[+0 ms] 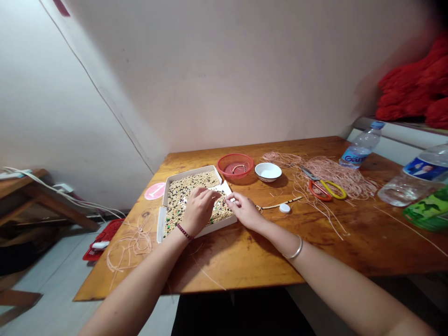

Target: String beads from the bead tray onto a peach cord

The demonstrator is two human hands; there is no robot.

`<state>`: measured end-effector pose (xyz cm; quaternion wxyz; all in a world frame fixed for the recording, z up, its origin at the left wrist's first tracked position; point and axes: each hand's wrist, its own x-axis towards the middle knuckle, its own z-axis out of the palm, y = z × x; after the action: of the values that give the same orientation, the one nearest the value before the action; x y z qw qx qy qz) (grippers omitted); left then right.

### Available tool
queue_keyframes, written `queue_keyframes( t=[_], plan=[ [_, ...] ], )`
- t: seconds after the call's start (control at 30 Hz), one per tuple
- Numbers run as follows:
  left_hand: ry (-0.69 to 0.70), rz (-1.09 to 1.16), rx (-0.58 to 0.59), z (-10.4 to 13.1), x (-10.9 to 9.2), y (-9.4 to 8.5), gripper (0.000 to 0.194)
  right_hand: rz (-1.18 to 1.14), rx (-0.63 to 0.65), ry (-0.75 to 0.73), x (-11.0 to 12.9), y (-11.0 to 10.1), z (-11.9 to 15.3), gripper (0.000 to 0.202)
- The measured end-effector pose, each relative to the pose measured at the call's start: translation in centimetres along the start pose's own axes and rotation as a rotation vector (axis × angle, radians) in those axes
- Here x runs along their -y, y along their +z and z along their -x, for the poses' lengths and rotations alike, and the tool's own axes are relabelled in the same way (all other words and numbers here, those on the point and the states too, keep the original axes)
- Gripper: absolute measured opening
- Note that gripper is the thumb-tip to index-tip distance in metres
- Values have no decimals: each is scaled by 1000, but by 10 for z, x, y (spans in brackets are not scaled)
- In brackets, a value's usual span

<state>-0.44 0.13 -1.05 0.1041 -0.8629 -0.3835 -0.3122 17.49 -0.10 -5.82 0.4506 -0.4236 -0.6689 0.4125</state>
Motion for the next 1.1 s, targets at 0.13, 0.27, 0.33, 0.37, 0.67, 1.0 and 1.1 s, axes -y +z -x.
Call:
queue_keyframes(
  t=[0.13,0.27,0.33,0.37,0.67,1.0,1.1],
  plan=[
    [4,-13,-2,0,0,0,10,4,-29,-15,0,0,0,26],
    [-2,-20,-8,-1,1,0,9,31,-45,-4,0,0,-2,25],
    [-4,-23,-7,-1,0,0,9,46,-52,8,0,-1,-2,24],
    [-5,-23,-6,-1,0,0,10,48,-51,8,0,-1,-3,24],
    [3,-14,-31,-1,-1,0,10,-17,-38,32,-7,0,-6,38],
    [123,114,5,-1,-2,-2,17,-21,-41,54,0,0,-5,40],
    [113,98,5,-1,-1,-2,18,-18,-28,54,2,-1,-4,39]
  ],
)
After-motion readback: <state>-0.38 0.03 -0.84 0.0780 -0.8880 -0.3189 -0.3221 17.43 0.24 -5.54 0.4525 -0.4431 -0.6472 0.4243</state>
